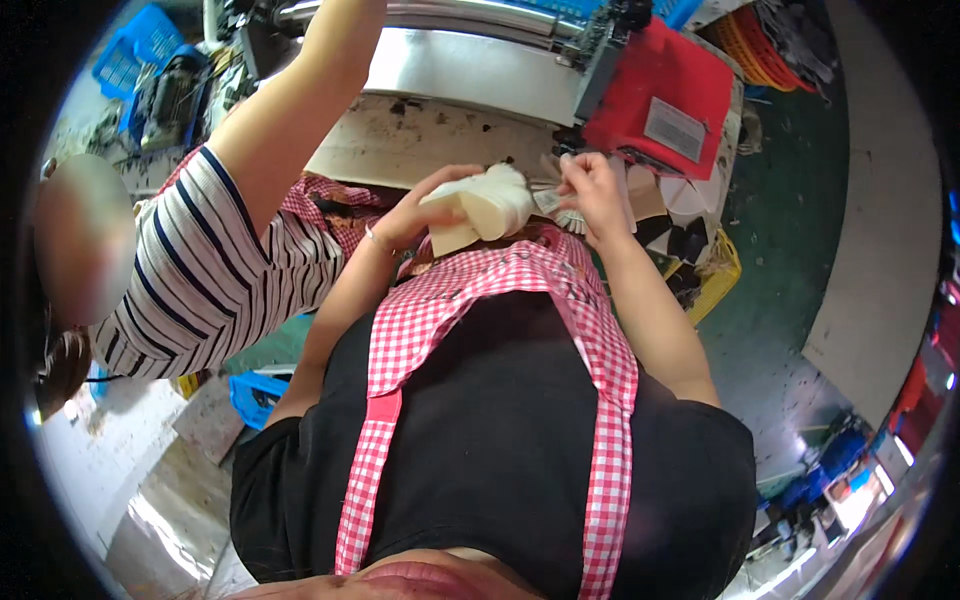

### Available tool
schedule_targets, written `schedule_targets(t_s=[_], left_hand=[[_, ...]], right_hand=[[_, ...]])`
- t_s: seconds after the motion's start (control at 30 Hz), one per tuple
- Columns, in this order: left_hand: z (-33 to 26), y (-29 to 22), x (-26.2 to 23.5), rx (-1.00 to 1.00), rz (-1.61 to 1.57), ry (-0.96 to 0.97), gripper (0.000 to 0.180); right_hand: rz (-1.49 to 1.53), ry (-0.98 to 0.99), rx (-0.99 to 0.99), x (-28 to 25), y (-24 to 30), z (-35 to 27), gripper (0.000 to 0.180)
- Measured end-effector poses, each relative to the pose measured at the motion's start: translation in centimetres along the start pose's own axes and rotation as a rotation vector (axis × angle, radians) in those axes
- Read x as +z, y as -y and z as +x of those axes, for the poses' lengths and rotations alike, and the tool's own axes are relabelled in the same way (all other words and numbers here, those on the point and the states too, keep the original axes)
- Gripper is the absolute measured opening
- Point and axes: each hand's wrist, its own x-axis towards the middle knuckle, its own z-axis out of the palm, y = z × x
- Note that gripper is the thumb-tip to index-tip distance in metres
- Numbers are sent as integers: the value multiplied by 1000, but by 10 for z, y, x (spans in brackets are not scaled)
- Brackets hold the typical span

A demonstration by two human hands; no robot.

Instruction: The person feeds white, oval-shaped food items into a red and silver processing machine. They repeatedly pick up the items from a blue basket, place them into the machine's rollers, and collect the processed output. The person stacks the processed items in their hand and occasionally places them back into the basket or onto the machine's surface.

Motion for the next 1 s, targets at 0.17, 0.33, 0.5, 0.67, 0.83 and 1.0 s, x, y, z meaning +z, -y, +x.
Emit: schedule_targets(t_s=[0.17,0.33,0.5,0.67,0.83,1.0], left_hand=[[-12,16,-2,-96,-253,-29,78],[-8,16,-10,-124,-286,-7,79],[-6,24,-21,-138,-293,38,79],[1,23,-19,-194,-345,71,77],[15,21,-14,-189,-276,114,71],[30,19,-13,-229,-205,116,70]], right_hand=[[734,-208,321,25,-1,36,48],[718,-370,312,44,1,73,38],[849,-325,411,46,5,77,25],[971,-178,495,35,2,74,27],[995,-136,495,32,-6,76,29],[965,-112,463,34,-4,73,29]])
